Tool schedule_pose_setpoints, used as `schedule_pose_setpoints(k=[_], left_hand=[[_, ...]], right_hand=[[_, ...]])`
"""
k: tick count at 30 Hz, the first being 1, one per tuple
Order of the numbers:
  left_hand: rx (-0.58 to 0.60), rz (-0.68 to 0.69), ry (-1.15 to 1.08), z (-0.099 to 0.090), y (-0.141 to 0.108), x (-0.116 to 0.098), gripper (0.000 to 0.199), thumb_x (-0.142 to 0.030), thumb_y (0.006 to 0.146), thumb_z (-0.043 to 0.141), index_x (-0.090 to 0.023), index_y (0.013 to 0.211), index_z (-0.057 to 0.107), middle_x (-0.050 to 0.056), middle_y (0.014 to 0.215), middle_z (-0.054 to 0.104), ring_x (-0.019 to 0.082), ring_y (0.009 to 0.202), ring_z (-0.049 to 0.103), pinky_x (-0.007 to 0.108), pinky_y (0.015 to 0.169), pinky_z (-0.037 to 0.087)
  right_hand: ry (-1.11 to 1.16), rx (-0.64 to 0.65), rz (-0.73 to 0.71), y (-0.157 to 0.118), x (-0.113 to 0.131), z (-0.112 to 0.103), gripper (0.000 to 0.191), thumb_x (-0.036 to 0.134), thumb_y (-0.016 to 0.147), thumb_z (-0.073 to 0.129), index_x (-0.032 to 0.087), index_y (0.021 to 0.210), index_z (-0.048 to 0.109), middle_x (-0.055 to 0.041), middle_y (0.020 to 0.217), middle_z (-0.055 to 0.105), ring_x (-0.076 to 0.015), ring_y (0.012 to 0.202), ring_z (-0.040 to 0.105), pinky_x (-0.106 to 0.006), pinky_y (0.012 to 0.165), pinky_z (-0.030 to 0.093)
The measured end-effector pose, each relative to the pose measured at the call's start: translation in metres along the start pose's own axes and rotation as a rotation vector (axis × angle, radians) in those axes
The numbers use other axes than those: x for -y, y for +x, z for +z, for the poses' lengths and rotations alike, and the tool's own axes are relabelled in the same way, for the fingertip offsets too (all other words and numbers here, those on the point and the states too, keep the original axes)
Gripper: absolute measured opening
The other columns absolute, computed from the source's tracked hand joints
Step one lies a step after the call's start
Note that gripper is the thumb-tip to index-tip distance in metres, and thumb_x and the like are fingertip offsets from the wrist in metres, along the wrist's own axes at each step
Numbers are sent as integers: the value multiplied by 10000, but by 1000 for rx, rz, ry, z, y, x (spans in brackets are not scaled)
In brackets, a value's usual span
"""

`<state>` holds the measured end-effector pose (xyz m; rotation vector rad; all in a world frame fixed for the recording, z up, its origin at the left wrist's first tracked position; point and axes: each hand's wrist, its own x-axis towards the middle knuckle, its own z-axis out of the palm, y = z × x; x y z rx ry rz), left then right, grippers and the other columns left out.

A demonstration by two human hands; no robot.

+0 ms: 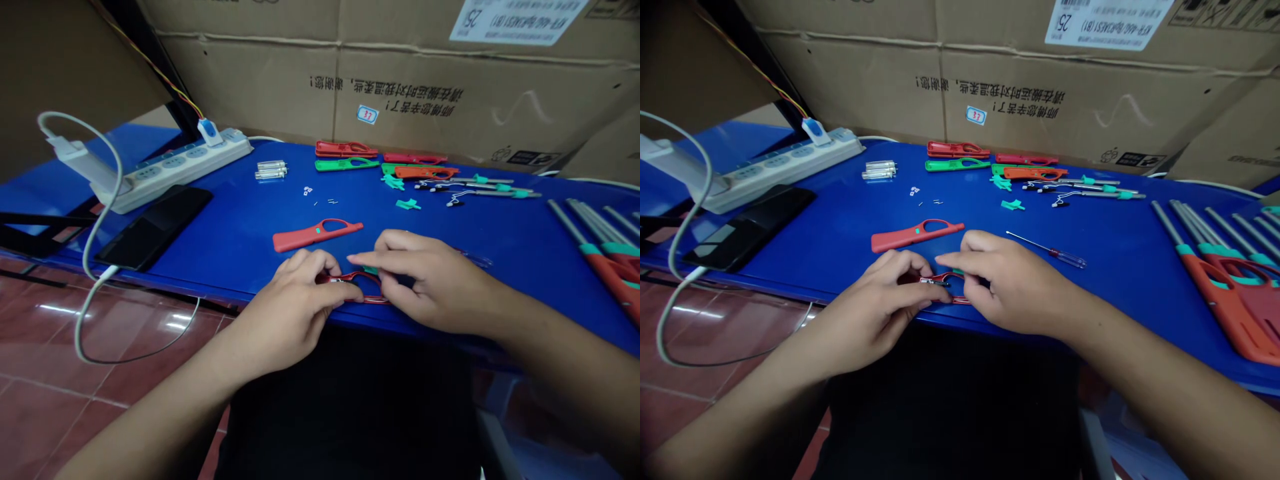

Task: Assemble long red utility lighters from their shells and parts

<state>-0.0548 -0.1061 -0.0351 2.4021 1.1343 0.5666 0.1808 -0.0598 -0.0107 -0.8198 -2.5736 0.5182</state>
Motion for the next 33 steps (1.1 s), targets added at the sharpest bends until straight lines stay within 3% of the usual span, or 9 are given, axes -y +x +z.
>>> schedule_pose_setpoints(k=[2, 6, 11, 16, 21, 25, 30, 33], left_hand=[[5, -1, 3, 0, 0, 0, 400, -82, 968, 457, -331, 1171, 695, 48, 1142, 507, 195, 1060, 494, 386, 954, 431], [20, 9, 17, -1, 0, 1, 412, -76, 960, 477, -340, 1206, 676, 42, 1170, 502, 194, 1086, 489, 379, 970, 424], [70, 26, 45, -3, 1, 2, 482, -64, 957, 450, -382, 1259, 651, 43, 1172, 488, 203, 1099, 485, 402, 975, 420], [93, 21, 57, -5, 2, -1, 511, -38, 931, 447, -385, 1239, 661, 48, 1170, 485, 212, 1083, 485, 411, 956, 431], [66, 21, 68, -2, 2, -2, 524, -9, 906, 453, -368, 1208, 687, 57, 1174, 494, 218, 1082, 490, 417, 948, 439], [-4, 41, 83, 2, -1, 0, 560, 37, 875, 463, -361, 1190, 700, 51, 1207, 515, 218, 1139, 507, 430, 978, 425], [-54, 80, 119, 5, -6, -1, 539, 52, 871, 454, -321, 1171, 703, 50, 1320, 533, 252, 1329, 447, 486, 1091, 364], [-74, 90, 124, 4, -6, -2, 481, 28, 893, 456, -297, 1149, 701, 56, 1366, 527, 254, 1347, 437, 490, 1093, 374]], right_hand=[[-32, 23, 47, -1, -4, -4, 360, 107, 894, 492, 189, 1179, 696, -43, 902, 608, -148, 768, 593, -268, 692, 476], [-180, 116, 145, -1, -13, -12, 547, 115, 848, 513, 144, 1389, 588, -79, 963, 643, -178, 770, 614, -283, 645, 475], [-236, 312, 113, 5, -22, -21, 529, 116, 809, 528, 230, 1301, 685, -68, 982, 690, -162, 699, 616, -283, 637, 471], [-174, 257, 138, 10, -28, -23, 426, 129, 790, 561, 213, 1170, 734, -49, 986, 719, -168, 763, 643, -275, 683, 478], [-157, 277, 223, 10, -27, -22, 579, 128, 740, 574, 231, 1305, 644, 12, 763, 681, -140, 590, 568, -247, 541, 395], [-158, 266, 238, 14, -27, -24, 394, 134, 713, 589, 228, 1064, 744, 2, 786, 697, -148, 639, 583, -264, 585, 411], [-143, 282, 357, 17, -28, -22, 599, 159, 708, 612, 241, 1300, 654, 39, 722, 677, -147, 605, 597, -273, 585, 426], [-179, 241, 368, 17, -30, -19, 371, 170, 712, 611, 243, 1058, 725, 39, 704, 674, -141, 603, 600, -272, 566, 425]])
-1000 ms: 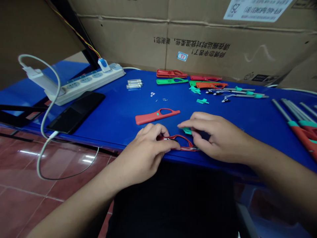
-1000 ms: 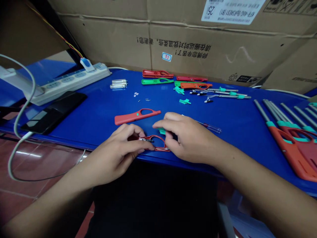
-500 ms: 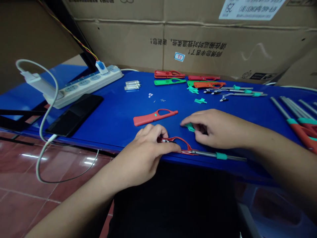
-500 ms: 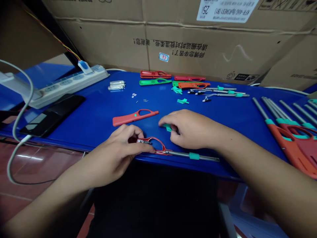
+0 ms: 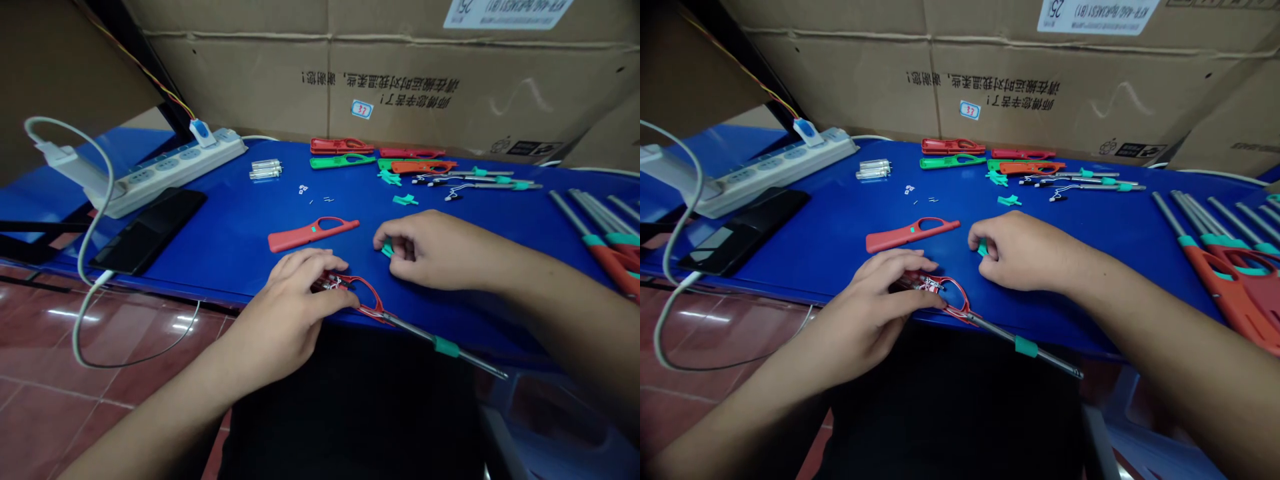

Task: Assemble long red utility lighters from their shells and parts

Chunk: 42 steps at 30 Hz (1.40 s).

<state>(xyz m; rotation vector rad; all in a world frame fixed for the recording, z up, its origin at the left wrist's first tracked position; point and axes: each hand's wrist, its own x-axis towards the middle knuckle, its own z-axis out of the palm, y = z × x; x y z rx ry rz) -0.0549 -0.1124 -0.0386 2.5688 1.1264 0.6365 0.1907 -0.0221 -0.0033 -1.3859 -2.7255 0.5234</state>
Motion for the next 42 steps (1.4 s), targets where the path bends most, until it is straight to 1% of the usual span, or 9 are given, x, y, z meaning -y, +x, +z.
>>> schedule_pose_setpoints(k=[3, 6, 10, 19, 24, 27, 34, 38, 42], left_hand=[[3, -2, 16, -3, 5, 3, 452, 19, 891, 475, -297, 1114, 709, 56, 1356, 536, 256, 1298, 467, 487, 1055, 407], [-8, -5, 33, -6, 12, 8, 372, -33, 921, 495, -283, 1073, 725, 63, 1307, 564, 258, 1243, 501, 477, 1024, 434], [-58, -5, 32, -6, 19, 13, 285, -121, 969, 503, -255, 1087, 725, 76, 1228, 597, 236, 1164, 546, 448, 1002, 462], [-99, -47, 21, -4, 16, 14, 217, -174, 950, 575, -240, 1085, 732, 66, 1177, 617, 206, 1131, 572, 407, 1011, 461], [-112, -73, 58, -3, 16, 12, 200, -198, 943, 591, -250, 1056, 746, 68, 1101, 622, 218, 1060, 573, 422, 956, 471], [-116, -94, 90, -2, 15, 9, 181, -219, 939, 598, -252, 1039, 745, 74, 1070, 616, 229, 1017, 566, 437, 915, 474], [-107, -126, 12, -1, 14, 7, 115, -227, 943, 612, -226, 1044, 666, 57, 1166, 640, 230, 1105, 593, 434, 966, 480], [-138, -209, -42, -2, 12, 9, 342, -247, 899, 684, -224, 1214, 554, 50, 1191, 646, 215, 1103, 607, 401, 963, 500], [-104, -197, -79, -3, 11, 12, 229, -250, 924, 656, -241, 1148, 608, 28, 1186, 635, 191, 1109, 597, 376, 984, 488]], right_hand=[[27, -30, 20, 2, -3, 1, 188, 186, 735, 620, 233, 891, 712, 37, 680, 682, -135, 574, 600, -270, 537, 434], [60, -46, -8, 2, -9, -1, 226, 231, 818, 593, 239, 991, 739, 11, 790, 748, -154, 634, 654, -292, 589, 499], [19, -50, -171, 0, -17, -4, 325, 192, 863, 542, 245, 1106, 752, -37, 1084, 765, -200, 913, 706, -354, 802, 547], [-40, -75, -252, 1, -29, -4, 288, 238, 886, 580, 267, 1096, 775, -49, 931, 658, -172, 826, 638, -325, 772, 511], [-24, -70, -305, 2, -29, -7, 236, 242, 913, 569, 235, 1063, 751, -79, 1113, 670, -204, 948, 645, -375, 870, 504], [-39, -107, -327, 1, -24, -12, 246, 236, 947, 514, 209, 1090, 712, -88, 1084, 703, -224, 961, 660, -392, 870, 509], [-43, -164, -523, 2, -7, -18, 261, 215, 966, 491, 243, 1062, 732, -74, 1225, 667, -194, 977, 668, -335, 840, 515], [-111, -135, -574, 8, 4, -14, 247, 205, 971, 485, 222, 1063, 713, -79, 1144, 679, -180, 857, 654, -299, 712, 483], [-3, -97, -600, 17, 12, -14, 159, 210, 951, 542, 198, 1027, 681, -53, 974, 688, -175, 852, 628, -294, 750, 478]])
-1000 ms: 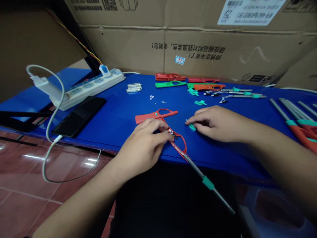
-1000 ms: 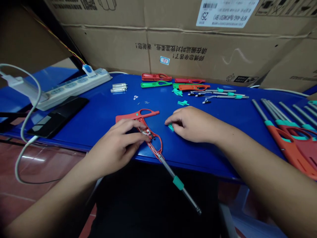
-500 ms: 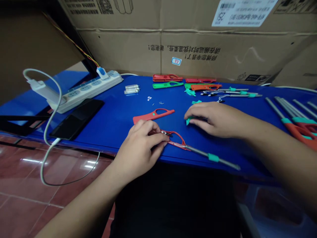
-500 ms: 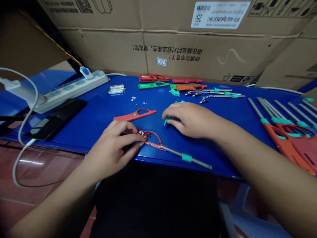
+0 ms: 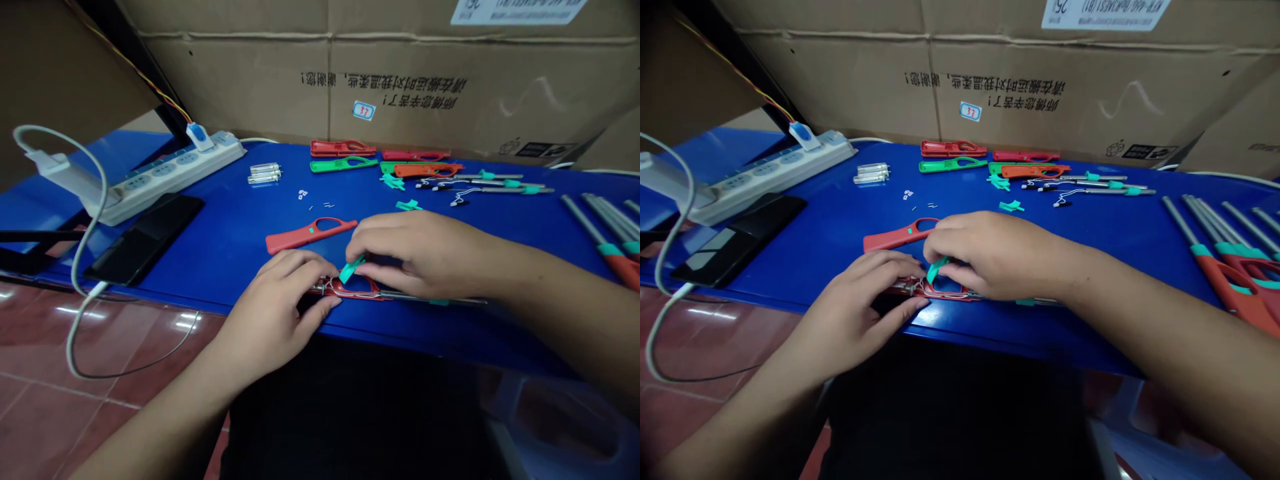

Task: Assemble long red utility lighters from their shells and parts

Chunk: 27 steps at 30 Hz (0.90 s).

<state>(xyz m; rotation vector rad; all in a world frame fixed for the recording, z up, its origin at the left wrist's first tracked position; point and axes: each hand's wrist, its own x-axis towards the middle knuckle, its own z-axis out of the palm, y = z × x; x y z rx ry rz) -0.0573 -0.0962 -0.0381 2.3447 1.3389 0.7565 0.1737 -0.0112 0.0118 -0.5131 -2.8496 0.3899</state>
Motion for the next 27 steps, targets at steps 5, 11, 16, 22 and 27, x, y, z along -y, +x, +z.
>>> schedule_pose_setpoints(k=[5, 11, 16, 22, 27], left_hand=[[15, 30, -3, 2, -1, 2, 139, -242, 958, 610, -250, 1084, 669, 26, 1167, 623, 178, 1097, 588, 369, 967, 477], [26, 73, -1, 3, -2, 2, 190, -166, 951, 589, -270, 1062, 701, 16, 1151, 636, 186, 1074, 586, 389, 946, 459], [-22, 117, 28, 6, -3, 3, 209, -135, 934, 593, -261, 1051, 712, 28, 1121, 654, 200, 1021, 599, 398, 889, 455], [-59, 113, 25, 7, -6, 1, 154, -165, 958, 585, -231, 1009, 713, 29, 1108, 683, 201, 1008, 614, 385, 875, 460], [-66, 118, 26, 8, -6, 1, 153, -160, 958, 583, -219, 1012, 714, 35, 1125, 692, 205, 1023, 623, 378, 871, 476]], right_hand=[[117, 63, -14, 6, 2, -6, 190, 147, 941, 519, 205, 966, 698, -47, 985, 662, -158, 865, 615, -284, 767, 474], [195, 142, -35, 13, 6, -6, 239, 96, 925, 536, 200, 1081, 683, -36, 1034, 689, -161, 943, 629, -293, 835, 475], [295, 179, 3, 17, 5, 1, 296, 57, 888, 552, 209, 1125, 643, -23, 1117, 718, -156, 963, 655, -280, 810, 481], [389, 133, 17, 16, 0, 6, 175, 116, 913, 570, 197, 1038, 662, -5, 967, 728, -133, 841, 656, -259, 751, 479], [462, 97, -53, 15, -3, 10, 158, 109, 934, 557, 193, 992, 677, -25, 991, 721, -131, 918, 649, -270, 845, 488]])
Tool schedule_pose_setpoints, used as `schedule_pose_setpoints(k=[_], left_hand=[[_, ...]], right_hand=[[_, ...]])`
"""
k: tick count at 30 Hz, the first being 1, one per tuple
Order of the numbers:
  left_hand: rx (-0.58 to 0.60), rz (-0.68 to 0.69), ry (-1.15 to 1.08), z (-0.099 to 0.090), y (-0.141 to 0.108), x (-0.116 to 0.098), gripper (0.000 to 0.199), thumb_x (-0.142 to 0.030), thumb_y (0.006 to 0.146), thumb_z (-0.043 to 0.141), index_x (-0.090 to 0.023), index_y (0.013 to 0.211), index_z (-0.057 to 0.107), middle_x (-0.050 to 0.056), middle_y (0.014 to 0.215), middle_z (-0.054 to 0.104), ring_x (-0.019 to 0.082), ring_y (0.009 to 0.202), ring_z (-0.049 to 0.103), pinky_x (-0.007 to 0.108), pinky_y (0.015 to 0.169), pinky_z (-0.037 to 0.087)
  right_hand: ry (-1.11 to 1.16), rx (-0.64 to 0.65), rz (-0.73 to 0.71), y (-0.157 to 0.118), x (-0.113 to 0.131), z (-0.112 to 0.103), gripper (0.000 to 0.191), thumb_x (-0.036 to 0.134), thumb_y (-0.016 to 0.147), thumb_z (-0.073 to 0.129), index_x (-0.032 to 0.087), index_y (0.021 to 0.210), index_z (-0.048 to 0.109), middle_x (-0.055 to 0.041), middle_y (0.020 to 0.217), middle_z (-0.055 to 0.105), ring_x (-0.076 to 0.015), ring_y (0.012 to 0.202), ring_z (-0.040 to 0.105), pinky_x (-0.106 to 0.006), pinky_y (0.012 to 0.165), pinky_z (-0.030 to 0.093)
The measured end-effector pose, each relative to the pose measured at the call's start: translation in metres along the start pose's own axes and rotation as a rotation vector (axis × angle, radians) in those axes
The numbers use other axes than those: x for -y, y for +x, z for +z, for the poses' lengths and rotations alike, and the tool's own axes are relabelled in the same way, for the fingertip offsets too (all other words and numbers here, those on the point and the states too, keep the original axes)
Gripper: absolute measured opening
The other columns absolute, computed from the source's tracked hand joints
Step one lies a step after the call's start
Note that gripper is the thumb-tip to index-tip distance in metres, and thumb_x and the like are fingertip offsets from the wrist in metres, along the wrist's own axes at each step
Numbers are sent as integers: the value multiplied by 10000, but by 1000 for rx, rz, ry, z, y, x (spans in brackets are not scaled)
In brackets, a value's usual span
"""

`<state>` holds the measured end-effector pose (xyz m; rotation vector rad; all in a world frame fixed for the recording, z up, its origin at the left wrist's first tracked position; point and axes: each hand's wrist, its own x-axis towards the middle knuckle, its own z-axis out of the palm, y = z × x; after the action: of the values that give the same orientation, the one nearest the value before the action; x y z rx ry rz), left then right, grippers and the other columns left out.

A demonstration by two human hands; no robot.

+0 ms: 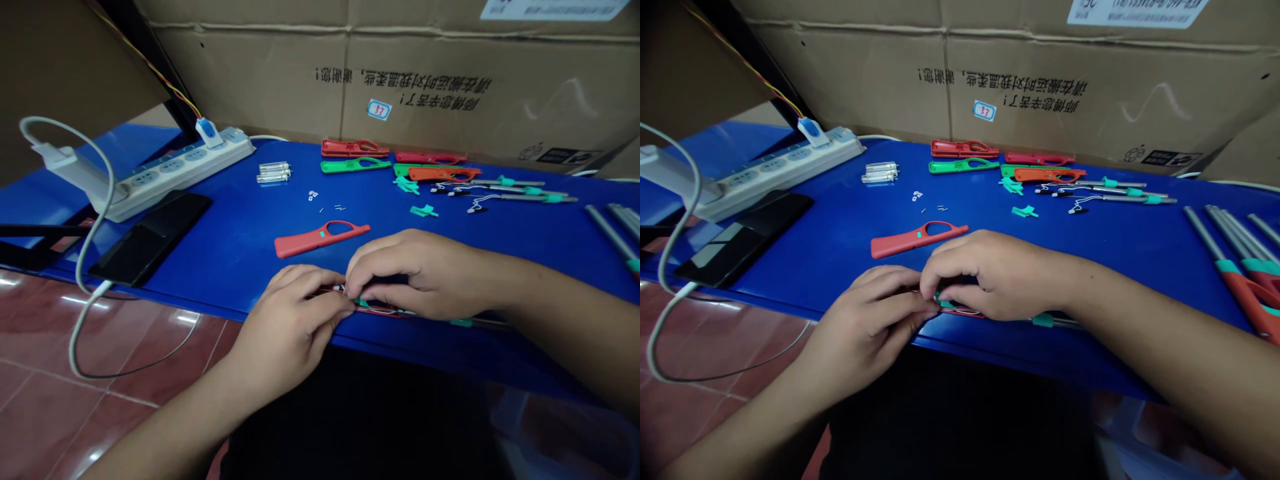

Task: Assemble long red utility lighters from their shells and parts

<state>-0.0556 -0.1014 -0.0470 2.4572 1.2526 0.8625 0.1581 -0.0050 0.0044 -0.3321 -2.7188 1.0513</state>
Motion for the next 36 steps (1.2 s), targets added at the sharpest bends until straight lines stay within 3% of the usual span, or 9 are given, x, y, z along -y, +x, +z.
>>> schedule_pose_setpoints(k=[5, 13, 17, 22, 36], left_hand=[[-15, 16, -5, 1, -1, 2, 164, -138, 942, 603, -226, 1032, 708, 37, 1144, 692, 211, 1044, 627, 385, 878, 486], [-12, 35, -8, -1, -4, 4, 191, -125, 922, 627, -246, 1038, 718, 26, 1158, 697, 213, 1032, 638, 398, 866, 493], [-32, 43, 1, 0, -3, 4, 187, -132, 921, 629, -244, 1034, 728, 40, 1165, 700, 227, 1039, 644, 414, 870, 499], [-45, 54, 6, 1, -2, 4, 211, -115, 916, 628, -248, 1040, 733, 39, 1149, 702, 220, 1029, 653, 407, 868, 506], [-58, 63, 34, 1, -4, 5, 207, -122, 907, 641, -242, 1044, 740, 53, 1143, 703, 226, 1039, 651, 404, 872, 506]], right_hand=[[-10, -81, -47, 1, -2, 2, 130, 105, 930, 578, 174, 983, 676, -26, 933, 680, -120, 894, 621, -247, 830, 479], [-52, -28, -72, 0, -7, 4, 176, 133, 974, 531, 182, 1046, 684, -42, 982, 684, -111, 884, 627, -241, 809, 492], [-85, -34, -101, -2, -8, 7, 193, 130, 976, 520, 181, 1050, 690, -45, 977, 717, -131, 926, 622, -279, 868, 485], [-62, -44, -51, -10, -6, 10, 220, 152, 968, 551, 156, 1147, 680, -62, 1074, 709, -121, 991, 635, -244, 894, 479], [-151, 139, 77, -12, 8, 0, 277, 185, 974, 536, 186, 1225, 654, -71, 1141, 643, -163, 985, 612, -296, 854, 482]])
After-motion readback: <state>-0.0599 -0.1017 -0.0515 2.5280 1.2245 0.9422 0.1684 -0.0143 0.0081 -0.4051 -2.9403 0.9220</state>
